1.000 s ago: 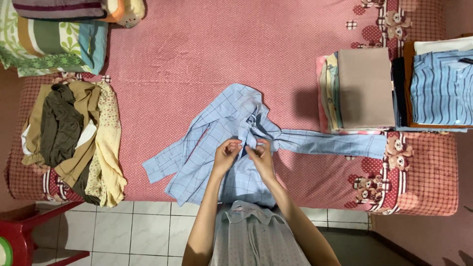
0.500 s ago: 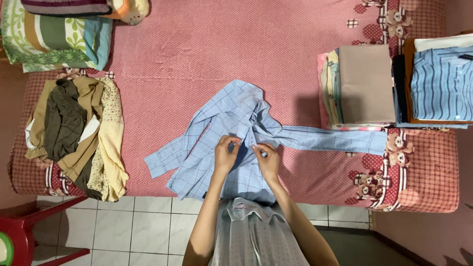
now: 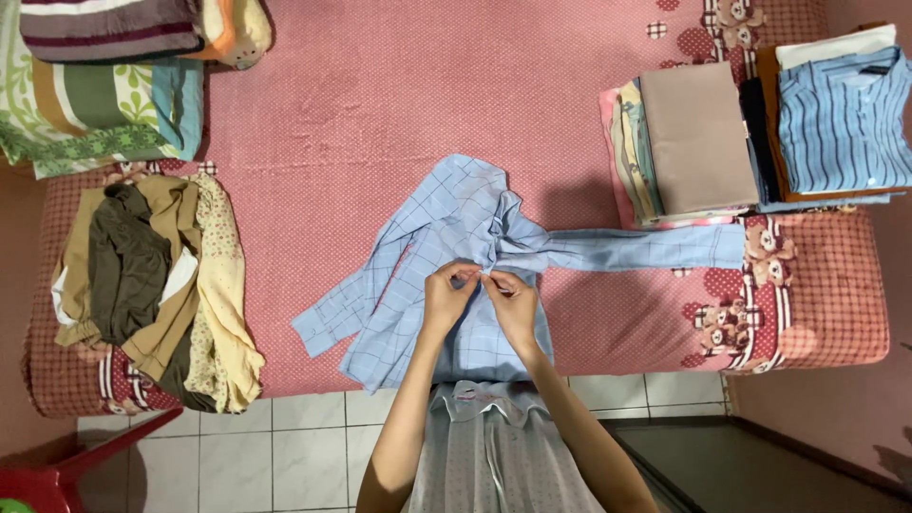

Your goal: Folding a light blue button-down shirt on a bed.

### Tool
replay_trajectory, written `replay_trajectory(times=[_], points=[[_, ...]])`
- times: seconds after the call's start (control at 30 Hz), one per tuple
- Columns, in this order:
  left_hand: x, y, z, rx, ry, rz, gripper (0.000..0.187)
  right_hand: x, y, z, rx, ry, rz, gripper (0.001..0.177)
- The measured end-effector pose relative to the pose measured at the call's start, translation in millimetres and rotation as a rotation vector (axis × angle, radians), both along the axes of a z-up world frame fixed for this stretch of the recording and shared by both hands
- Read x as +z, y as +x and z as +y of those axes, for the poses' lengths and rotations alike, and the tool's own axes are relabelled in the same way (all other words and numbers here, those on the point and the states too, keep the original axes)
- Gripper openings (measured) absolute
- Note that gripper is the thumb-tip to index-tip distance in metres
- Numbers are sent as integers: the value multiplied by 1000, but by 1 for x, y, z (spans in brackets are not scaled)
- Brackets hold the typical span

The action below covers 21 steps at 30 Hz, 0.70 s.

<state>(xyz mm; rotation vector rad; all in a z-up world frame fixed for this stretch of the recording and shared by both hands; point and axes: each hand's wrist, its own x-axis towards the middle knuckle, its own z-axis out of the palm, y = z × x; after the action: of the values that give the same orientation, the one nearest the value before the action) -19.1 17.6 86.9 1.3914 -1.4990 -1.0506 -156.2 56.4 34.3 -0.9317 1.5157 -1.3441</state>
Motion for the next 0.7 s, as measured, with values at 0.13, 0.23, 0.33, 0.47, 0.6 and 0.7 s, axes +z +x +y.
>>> replay_trajectory(times=[0.13,0.23,0.33,0.47,0.6,0.7], points=[[-7,13,-3,-30,36,45,12,6,16,5,-55,-57,46,17],[2,23,-5,-64,24,41,13,9,28,9,-84,-37,-23,16],[10,30,-5,-77,17,19,14,9,33,13,-60,-37,-115,17],[5,38,-6,-88,12,25,14,-2,29,15,25,-11,-284,24],[-13,44,-4,-150,27,83,15,-11,26,15,51,66,-322,25],[-24,49,-2,-200,62,119,15,-23,31,16,23,50,-276,19]])
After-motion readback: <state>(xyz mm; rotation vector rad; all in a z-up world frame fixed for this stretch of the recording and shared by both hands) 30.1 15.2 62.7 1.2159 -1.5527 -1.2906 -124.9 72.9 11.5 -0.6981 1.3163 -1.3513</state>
